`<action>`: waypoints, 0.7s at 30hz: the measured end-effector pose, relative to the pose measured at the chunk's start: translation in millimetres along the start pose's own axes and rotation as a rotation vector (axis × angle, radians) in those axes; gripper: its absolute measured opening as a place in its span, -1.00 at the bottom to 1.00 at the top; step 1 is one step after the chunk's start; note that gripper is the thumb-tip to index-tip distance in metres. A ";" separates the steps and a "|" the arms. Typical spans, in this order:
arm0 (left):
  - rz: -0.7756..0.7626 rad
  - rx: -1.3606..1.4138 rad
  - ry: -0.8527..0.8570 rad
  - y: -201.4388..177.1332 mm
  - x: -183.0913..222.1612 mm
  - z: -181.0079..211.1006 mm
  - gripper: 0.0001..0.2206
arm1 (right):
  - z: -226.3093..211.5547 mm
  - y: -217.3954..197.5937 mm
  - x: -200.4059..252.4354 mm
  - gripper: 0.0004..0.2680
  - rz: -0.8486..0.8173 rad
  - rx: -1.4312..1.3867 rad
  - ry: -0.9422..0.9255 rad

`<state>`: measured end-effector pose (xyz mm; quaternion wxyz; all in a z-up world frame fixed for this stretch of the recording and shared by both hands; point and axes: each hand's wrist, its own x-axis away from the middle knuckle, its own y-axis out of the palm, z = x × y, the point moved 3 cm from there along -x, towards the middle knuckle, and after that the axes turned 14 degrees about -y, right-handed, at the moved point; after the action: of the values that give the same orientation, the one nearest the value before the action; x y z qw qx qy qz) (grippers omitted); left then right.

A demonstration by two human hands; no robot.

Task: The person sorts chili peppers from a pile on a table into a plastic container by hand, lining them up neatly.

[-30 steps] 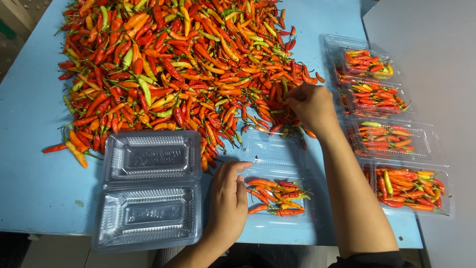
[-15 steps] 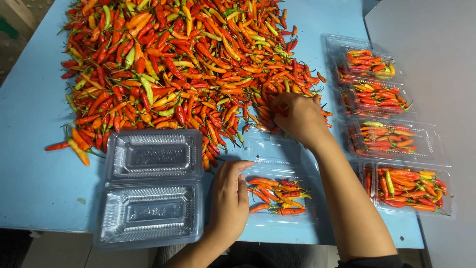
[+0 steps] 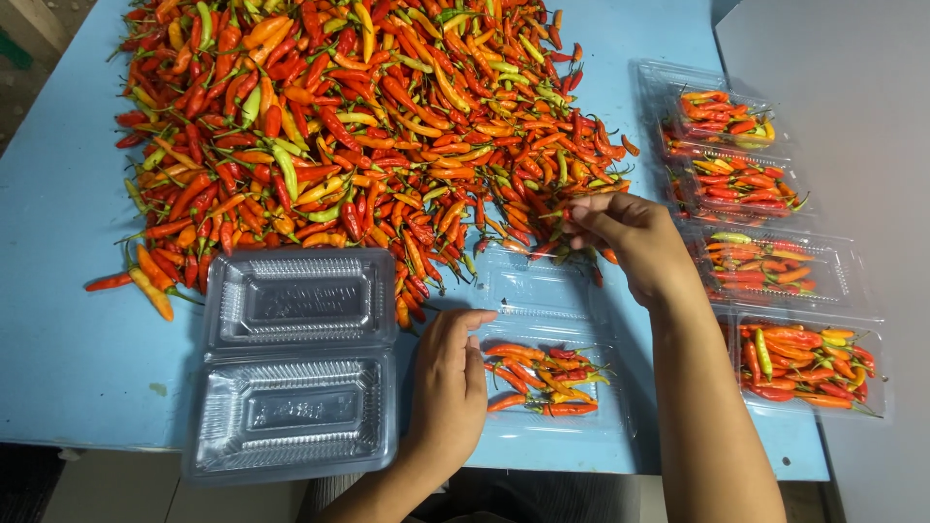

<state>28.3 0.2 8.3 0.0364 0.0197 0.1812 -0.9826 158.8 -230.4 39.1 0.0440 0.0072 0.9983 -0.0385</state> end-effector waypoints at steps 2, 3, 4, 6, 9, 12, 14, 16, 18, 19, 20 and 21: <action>-0.001 -0.001 -0.004 0.2 -0.6 0.5 -0.64 | -9.1 4.1 13.4 -0.88 -0.008 0.034 0.009; -0.004 -0.002 -0.010 0.1 0.4 0.0 -0.65 | -12.5 6.4 21.5 -0.87 -0.013 0.068 0.020; -0.005 -0.004 -0.016 -0.3 -2.4 0.7 -0.65 | -19.1 8.2 29.9 -0.87 -0.015 0.066 0.026; -0.001 0.003 0.008 -1.0 0.0 1.8 -0.62 | -31.2 13.6 54.2 -0.84 -0.161 0.239 -0.012; -0.007 0.001 0.014 -1.6 0.3 2.1 -0.60 | -33.9 18.9 89.1 -0.81 -0.315 0.201 -0.129; 0.007 -0.004 0.013 0.1 0.4 1.5 -0.60 | -42.0 31.4 116.1 -0.89 -0.368 0.358 -0.098; 0.007 -0.009 0.017 -0.1 1.2 2.3 -0.61 | -33.8 38.9 128.6 -0.90 -0.352 0.368 -0.090; 0.014 -0.012 0.029 -0.2 -0.5 2.7 -0.63 | -28.2 45.5 134.4 -0.90 -0.337 0.380 -0.092; 0.028 -0.027 0.031 0.2 -0.1 1.6 -0.72 | -25.8 52.5 138.2 -0.86 -0.377 0.447 -0.165; 0.027 -0.027 0.032 0.7 0.5 0.8 -0.72 | -25.2 53.4 139.4 -0.86 -0.375 0.447 -0.165; 0.030 -0.027 0.033 1.1 0.9 0.1 -0.72 | -24.9 54.6 140.5 -0.85 -0.382 0.447 -0.174; 0.036 -0.026 0.039 1.4 -0.2 -0.4 -0.71 | -24.8 55.8 140.2 -0.84 -0.387 0.448 -0.188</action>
<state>28.7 -0.9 7.5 0.0506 0.0416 0.1944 -0.9787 18.0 -171.3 47.1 0.1251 -0.1771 0.9393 -0.2658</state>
